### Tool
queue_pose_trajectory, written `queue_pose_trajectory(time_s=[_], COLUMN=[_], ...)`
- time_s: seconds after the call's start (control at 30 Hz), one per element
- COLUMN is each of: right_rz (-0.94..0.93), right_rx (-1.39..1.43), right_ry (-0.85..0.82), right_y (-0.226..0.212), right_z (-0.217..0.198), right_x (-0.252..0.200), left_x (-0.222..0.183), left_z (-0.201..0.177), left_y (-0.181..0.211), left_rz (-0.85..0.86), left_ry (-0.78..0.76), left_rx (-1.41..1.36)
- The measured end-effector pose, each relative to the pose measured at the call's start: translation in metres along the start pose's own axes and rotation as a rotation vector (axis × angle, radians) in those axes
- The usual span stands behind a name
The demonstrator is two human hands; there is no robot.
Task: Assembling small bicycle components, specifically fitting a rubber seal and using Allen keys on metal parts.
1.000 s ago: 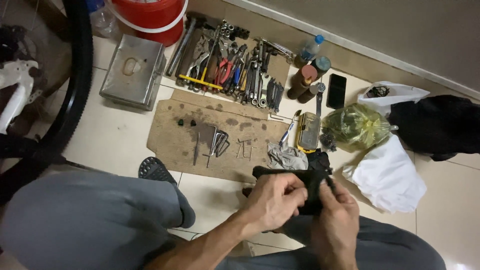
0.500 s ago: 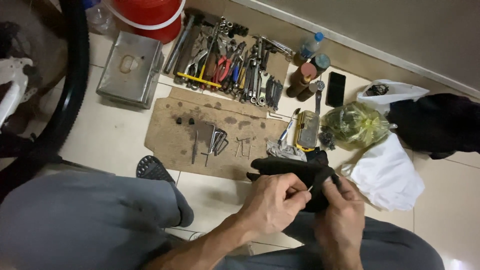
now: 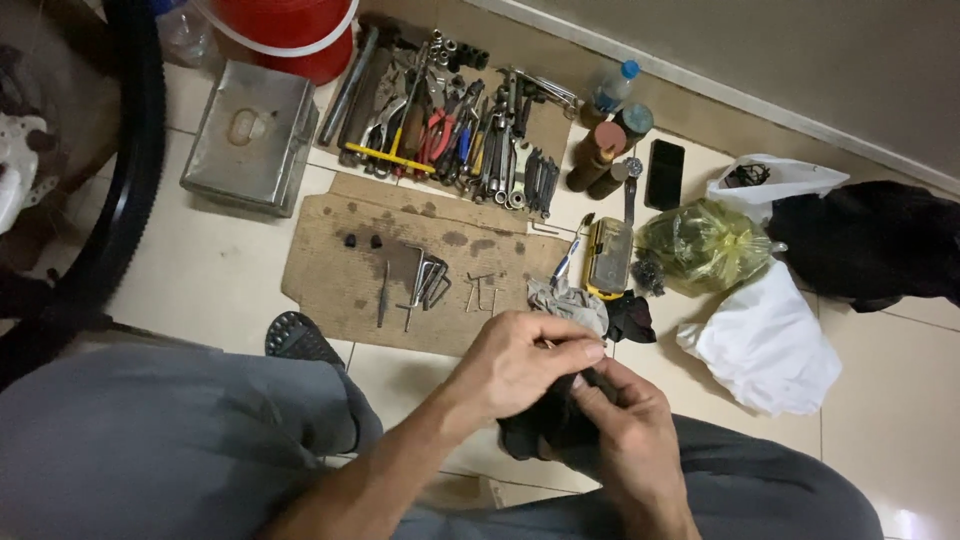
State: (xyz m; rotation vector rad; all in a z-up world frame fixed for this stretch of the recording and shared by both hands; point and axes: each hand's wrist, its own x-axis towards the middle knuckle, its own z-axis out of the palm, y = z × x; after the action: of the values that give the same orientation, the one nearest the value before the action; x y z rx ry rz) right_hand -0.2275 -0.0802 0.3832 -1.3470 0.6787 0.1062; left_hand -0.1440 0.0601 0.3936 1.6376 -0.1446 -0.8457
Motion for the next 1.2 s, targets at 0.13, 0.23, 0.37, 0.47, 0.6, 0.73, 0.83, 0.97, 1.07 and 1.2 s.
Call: queue_pose_trajectory(time_s=[0.13, 0.23, 0.37, 0.47, 0.6, 0.73, 0.83, 0.97, 1.07, 1.2], right_rz=[0.145, 0.063, 0.092, 0.156, 0.229, 0.115, 0.06, 0.163, -0.073, -0.217], right_rx=[0.071, 0.069, -0.001, 0.004, -0.064, -0.035, -0.054, -0.025, 0.007, -0.128], right_ry=[-0.005, -0.068, -0.002, 0.024, 0.079, 0.057, 0.067, 0.107, 0.19, 0.281], right_y=[0.005, 0.023, 0.017, -0.007, -0.009, -0.004, 0.0, -0.012, 0.007, -0.002], right_z=[-0.005, -0.017, -0.016, -0.002, 0.0, -0.005, -0.011, -0.003, -0.021, -0.025], right_x=[-0.003, 0.003, 0.004, -0.005, -0.007, -0.005, -0.002, -0.006, 0.004, 0.004], left_x=[-0.003, 0.0, 0.001, -0.01, -0.002, -0.01, -0.018, -0.009, 0.002, -0.011], left_z=[-0.006, -0.006, 0.007, 0.006, 0.003, -0.001, 0.004, 0.007, 0.003, 0.0], left_y=[0.0, -0.003, -0.01, 0.011, -0.007, 0.006, 0.008, -0.009, -0.021, -0.001], left_rz=[-0.109, -0.109, -0.117, -0.202, -0.142, -0.086, -0.143, -0.071, 0.109, -0.004], left_ry=[0.024, 0.125, 0.104, 0.156, 0.147, 0.087, 0.034, 0.08, 0.158, 0.143], left_rx=[-0.182, -0.16, -0.099, -0.092, -0.18, -0.359, -0.317, -0.322, -0.239, 0.027])
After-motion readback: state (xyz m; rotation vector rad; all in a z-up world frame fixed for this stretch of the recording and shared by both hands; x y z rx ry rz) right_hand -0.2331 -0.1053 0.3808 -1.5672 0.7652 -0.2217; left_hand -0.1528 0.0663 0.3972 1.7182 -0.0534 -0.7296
